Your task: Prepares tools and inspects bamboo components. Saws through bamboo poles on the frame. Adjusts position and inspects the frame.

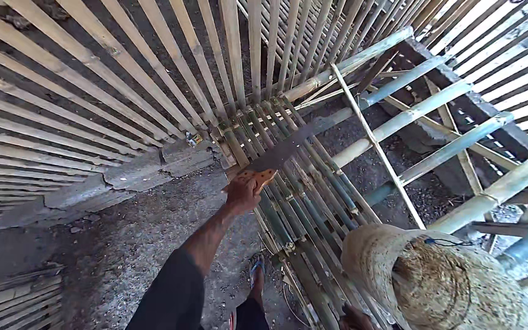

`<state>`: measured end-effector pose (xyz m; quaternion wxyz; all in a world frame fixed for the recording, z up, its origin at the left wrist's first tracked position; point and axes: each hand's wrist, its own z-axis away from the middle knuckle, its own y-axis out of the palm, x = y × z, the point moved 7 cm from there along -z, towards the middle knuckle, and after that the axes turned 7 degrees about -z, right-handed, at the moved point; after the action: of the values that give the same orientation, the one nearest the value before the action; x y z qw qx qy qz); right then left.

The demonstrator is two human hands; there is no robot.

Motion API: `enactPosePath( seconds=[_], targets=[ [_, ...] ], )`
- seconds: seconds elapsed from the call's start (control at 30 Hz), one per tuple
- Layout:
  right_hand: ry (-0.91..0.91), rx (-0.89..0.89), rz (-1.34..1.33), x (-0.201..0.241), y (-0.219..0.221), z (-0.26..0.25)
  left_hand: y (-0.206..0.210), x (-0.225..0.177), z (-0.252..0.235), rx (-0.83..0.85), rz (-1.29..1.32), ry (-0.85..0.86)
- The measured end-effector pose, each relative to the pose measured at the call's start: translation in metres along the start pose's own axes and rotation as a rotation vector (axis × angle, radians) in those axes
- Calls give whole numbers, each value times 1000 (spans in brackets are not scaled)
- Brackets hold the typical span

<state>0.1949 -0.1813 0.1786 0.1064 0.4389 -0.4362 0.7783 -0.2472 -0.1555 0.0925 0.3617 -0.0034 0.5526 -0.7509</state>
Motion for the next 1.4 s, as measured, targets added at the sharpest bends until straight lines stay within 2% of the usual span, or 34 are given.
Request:
enactPosePath(
  seconds=[0.07,0.13,0.23,0.33,0.4,0.47,0.6,0.73,0.8,0.9,1.0,1.03,1.13,1.2,1.27,1.33,1.4],
  targets=[
    [-132,18,-32,24,4,-9,0,-21,66,-17,247,-110],
    [-205,91,-71,49,12,-14,12,-48,136,-109,578,-215],
    [-292,311,-127,81,31,-6,40,-90,232,-414,1086,-394],
    [-453,413,-129,91,45,33,67,-141,307,-645,1320,-571],
    [-508,344,-112,90,40,66,79,-176,348,-706,1388,-593],
    [-465,296,-89,83,26,93,91,-206,381,-724,1399,-546],
    [-362,350,-137,34,-5,151,138,-272,435,-732,1347,-392],
    [-240,418,-326,-22,-58,209,172,-347,477,-611,1253,-321],
    [-211,360,-340,-30,-88,230,180,-377,492,-558,1242,-318],
    [-294,195,-299,-32,-112,243,187,-403,499,-479,1220,-321],
    [-395,91,-282,-43,-118,231,186,-405,490,-423,1078,-247],
    [-416,75,-350,-50,-117,225,183,-400,486,-433,1011,-187],
    [-325,157,-604,-64,-107,199,182,-363,466,-541,896,-77],
    [-234,153,-659,-68,-99,184,195,-315,441,-592,876,-142],
    [-202,131,-584,-75,-89,179,211,-256,404,-565,775,-300],
    [-187,116,-500,-82,-79,176,227,-197,360,-403,648,-466],
    [-196,121,-439,-94,-71,175,235,-147,312,-274,523,-545]
  ],
)
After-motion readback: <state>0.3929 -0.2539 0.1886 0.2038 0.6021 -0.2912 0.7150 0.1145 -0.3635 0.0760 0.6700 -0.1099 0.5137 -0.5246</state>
